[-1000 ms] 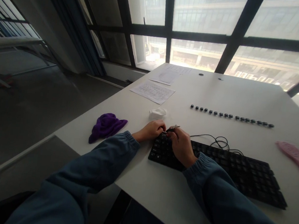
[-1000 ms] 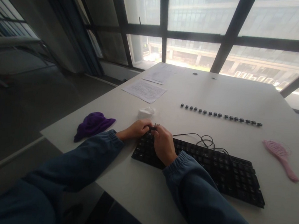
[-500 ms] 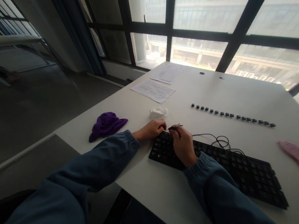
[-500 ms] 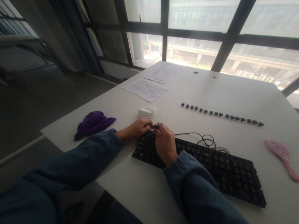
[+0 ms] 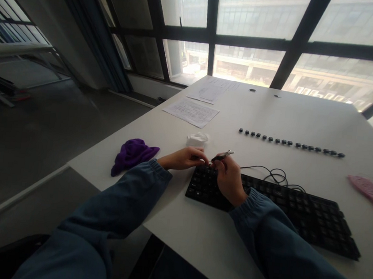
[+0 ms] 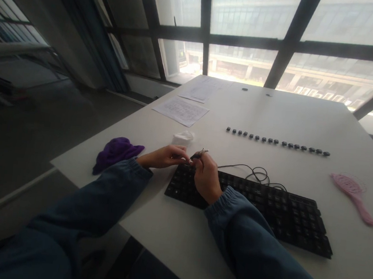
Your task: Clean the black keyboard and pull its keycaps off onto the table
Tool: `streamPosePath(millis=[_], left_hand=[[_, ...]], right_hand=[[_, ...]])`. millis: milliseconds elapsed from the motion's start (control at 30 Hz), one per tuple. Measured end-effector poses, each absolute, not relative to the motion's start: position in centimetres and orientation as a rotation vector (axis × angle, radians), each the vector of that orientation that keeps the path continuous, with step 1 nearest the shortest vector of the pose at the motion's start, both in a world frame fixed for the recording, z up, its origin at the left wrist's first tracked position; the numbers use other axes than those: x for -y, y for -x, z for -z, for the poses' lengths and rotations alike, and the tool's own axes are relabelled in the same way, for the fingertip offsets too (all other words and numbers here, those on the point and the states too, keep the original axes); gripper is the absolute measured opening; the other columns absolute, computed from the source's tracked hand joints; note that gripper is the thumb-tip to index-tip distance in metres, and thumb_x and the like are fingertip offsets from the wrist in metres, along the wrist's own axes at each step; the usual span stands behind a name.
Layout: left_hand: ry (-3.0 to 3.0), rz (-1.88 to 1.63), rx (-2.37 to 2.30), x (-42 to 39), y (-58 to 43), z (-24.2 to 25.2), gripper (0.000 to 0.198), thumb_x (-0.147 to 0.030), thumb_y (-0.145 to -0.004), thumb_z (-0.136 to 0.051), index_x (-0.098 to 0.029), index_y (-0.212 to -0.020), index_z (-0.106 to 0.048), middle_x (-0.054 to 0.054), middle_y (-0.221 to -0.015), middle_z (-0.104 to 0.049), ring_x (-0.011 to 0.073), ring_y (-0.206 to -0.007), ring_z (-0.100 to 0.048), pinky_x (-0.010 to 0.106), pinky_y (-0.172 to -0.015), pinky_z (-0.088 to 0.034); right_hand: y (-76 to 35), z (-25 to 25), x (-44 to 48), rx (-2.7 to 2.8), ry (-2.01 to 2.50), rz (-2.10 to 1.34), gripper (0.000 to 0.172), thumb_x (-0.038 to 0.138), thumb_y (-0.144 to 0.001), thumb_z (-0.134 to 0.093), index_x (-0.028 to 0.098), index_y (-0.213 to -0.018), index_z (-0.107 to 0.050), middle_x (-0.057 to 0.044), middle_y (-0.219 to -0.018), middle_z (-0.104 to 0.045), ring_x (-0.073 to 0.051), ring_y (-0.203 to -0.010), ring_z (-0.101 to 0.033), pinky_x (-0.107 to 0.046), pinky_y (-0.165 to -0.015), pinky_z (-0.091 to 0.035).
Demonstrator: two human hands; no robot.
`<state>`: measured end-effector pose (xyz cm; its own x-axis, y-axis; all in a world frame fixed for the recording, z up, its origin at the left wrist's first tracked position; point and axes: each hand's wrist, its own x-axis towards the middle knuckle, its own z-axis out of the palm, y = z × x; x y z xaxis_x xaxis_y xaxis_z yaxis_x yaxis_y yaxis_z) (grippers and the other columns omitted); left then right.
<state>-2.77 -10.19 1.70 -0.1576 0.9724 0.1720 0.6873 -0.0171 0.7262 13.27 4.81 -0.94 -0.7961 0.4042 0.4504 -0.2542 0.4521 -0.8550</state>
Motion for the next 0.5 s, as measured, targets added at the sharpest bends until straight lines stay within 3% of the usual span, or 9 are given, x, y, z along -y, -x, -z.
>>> streamPosePath(millis=[267, 500], left_hand=[[-1.902, -1.087, -1.905, 10.33, 2.49, -1.35, 0.011, -0.024, -0.086, -0.069, -0.015, -0.081, -0.074, 0.002, -0.078, -0.056, 0.0109, -0.070, -0.051, 0.022, -0.064, -0.043], [-1.834, -0.980, -1.891, 10.47, 2.89, -1.18, 0.013, -0.025, -0.084, -0.068, -0.016, -0.079, -0.075, 0.005, -0.079, -0.059, 0.0129, -0.071, -0.053, 0.024, -0.066, -0.045]], right_hand=[[-13.02, 0.97, -4.86, 2.189, -0.009, -1.350, 0.010, 0.016, -0.090, -0.049, 0.021, -0.087, -0.058, 0.000, -0.077, -0.063, -0.017, -0.072, -0.058, -0.030, -0.072, -0.046], [-13.31, 0.38, -4.47, 2.297, -0.126, -1.277, 0.014, 0.015, -0.091, -0.046, 0.021, -0.086, -0.057, -0.003, -0.085, -0.060, -0.018, -0.078, -0.057, -0.030, -0.074, -0.046]])
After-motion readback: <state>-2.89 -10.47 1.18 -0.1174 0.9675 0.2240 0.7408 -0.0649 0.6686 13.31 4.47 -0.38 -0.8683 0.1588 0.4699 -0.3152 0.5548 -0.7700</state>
